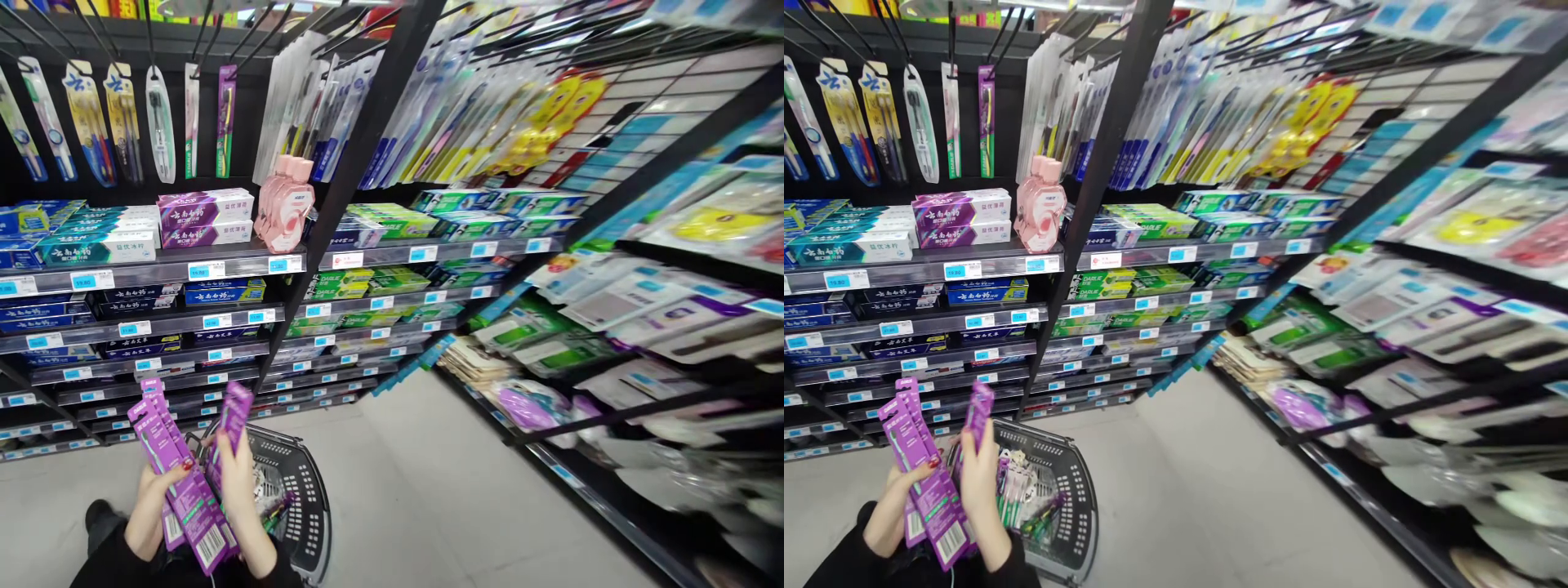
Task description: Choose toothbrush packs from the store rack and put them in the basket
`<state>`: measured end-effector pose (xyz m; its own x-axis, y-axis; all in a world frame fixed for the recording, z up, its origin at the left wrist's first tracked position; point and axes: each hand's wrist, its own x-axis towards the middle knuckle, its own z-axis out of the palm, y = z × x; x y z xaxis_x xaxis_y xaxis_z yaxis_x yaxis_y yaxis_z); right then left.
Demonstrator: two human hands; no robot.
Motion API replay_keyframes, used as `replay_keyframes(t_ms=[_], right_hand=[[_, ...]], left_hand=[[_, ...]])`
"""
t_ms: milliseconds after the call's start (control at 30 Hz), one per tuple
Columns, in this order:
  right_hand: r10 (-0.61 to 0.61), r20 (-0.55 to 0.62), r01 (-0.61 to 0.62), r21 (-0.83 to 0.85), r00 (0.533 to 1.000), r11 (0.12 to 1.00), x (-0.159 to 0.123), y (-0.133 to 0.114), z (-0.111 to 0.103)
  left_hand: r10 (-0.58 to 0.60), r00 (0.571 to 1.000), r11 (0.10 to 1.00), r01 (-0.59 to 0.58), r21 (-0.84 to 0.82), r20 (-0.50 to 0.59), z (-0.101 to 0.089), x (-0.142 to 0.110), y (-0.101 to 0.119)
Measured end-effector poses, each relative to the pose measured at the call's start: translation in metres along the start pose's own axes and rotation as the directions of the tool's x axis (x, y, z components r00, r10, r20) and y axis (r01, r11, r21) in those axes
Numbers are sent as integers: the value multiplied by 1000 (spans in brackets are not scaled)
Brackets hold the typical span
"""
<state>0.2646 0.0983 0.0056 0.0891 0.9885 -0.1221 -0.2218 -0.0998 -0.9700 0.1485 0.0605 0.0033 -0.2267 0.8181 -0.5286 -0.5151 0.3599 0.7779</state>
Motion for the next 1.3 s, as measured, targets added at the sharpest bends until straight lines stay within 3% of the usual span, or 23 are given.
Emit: replay_keyframes(t_ms=[67,133,300,367,467,567,700,767,867,933,1000,1067,1133,1200,1267,1300], right_hand=[[156,41,-161,336,987,928,11,-4,-11],[259,145,-296,518,955,802,22,-12,-23],[342,436,-554,651,833,519,34,-33,-40],[330,447,-556,684,831,473,34,-37,-41],[304,435,-530,665,847,526,31,-41,-42],[243,402,-453,593,883,665,28,-43,-42],[111,198,-176,348,974,921,23,-47,-40],[19,99,-34,156,995,987,21,-48,-39],[-82,23,84,-103,996,991,18,-50,-39],[-114,-7,110,-187,993,976,18,-53,-40],[-105,-21,101,-134,994,986,17,-58,-41],[-16,23,14,92,1000,996,18,-61,-42],[121,188,-189,399,975,897,18,-62,-44],[186,397,-409,606,899,682,18,-60,-48],[161,502,-507,697,850,506,19,-55,-51],[146,513,-517,720,846,463,19,-53,-52]], left_hand=[[-61,998,998,61,-24,-33,-6,-1,4],[-89,995,996,89,-15,-35,-14,-1,9],[-121,989,992,118,43,87,-29,-3,18],[-132,985,990,125,63,111,-31,-3,17],[-178,979,982,169,86,104,-31,-6,15],[-182,979,981,174,90,86,-31,-7,15],[-180,980,980,171,98,82,-32,-7,17],[-163,983,983,156,95,81,-32,-7,18],[-151,986,985,144,97,73,-30,-8,19],[-169,984,981,161,106,65,-28,-11,22],[-181,982,978,174,116,54,-26,-13,25],[-176,983,979,169,115,53,-24,-15,27],[-156,986,983,149,106,55,-23,-16,27],[-145,987,986,139,91,62,-23,-15,25],[-159,984,986,154,65,80,-25,-13,23],[-173,979,985,169,43,106,-26,-11,22]])
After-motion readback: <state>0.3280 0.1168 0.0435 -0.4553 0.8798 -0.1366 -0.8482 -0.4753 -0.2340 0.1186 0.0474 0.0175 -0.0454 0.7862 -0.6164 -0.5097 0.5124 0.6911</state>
